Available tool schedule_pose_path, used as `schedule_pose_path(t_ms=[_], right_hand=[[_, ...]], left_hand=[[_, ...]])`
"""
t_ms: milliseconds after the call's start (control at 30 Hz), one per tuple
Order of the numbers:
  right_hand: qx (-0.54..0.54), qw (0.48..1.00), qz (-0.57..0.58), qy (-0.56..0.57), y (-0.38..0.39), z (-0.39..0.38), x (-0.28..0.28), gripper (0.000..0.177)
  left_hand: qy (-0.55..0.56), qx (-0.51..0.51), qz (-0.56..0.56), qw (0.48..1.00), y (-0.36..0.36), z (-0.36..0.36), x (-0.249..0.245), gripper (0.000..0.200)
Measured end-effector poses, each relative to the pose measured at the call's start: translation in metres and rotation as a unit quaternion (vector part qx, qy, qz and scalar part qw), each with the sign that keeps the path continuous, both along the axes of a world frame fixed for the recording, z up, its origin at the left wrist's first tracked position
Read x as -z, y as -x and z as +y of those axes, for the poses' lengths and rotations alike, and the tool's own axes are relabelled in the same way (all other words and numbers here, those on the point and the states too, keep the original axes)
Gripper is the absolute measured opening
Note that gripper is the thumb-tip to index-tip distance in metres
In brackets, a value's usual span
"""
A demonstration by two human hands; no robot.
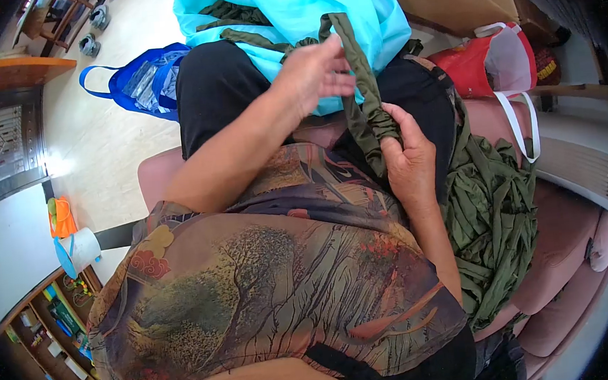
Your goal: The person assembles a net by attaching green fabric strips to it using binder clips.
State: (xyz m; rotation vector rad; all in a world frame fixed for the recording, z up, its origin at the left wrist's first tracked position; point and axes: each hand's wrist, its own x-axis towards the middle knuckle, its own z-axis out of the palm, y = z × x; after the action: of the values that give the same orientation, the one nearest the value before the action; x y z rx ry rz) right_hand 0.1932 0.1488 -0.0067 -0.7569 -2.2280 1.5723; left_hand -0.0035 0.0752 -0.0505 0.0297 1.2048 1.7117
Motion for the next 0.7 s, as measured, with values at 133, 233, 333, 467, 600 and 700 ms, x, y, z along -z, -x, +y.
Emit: schedule_pose_path(t_ms=[133, 233, 333, 467, 600, 700], right_hand=[[-0.012, 1.000, 0.004, 0.010, -0.001, -0.009, 0.008, 0.042], [0.005, 1.000, -0.018, -0.011, 0.003, -0.009, 0.008, 0.044], [0.026, 0.999, -0.004, -0.039, 0.011, -0.011, 0.006, 0.046], [-0.002, 0.997, 0.019, -0.078, 0.006, -0.004, 0.016, 0.047], [-0.005, 1.000, 0.012, -0.021, 0.006, 0.001, 0.011, 0.044], [-0.012, 1.000, 0.004, -0.009, 0.009, -0.005, 0.006, 0.039]], left_hand=[[-0.014, -0.027, -0.025, 0.999, 0.009, 0.005, 0.005, 0.030], [0.001, 0.001, -0.020, 1.000, -0.009, 0.006, 0.006, 0.024], [0.004, 0.072, -0.044, 0.996, -0.050, -0.004, -0.003, 0.020], [0.006, 0.125, 0.020, 0.992, -0.039, -0.015, -0.008, 0.022], [-0.030, 0.010, -0.024, 0.999, -0.014, -0.009, -0.017, 0.029], [-0.031, 0.014, -0.003, 0.999, 0.001, -0.003, -0.012, 0.025]])
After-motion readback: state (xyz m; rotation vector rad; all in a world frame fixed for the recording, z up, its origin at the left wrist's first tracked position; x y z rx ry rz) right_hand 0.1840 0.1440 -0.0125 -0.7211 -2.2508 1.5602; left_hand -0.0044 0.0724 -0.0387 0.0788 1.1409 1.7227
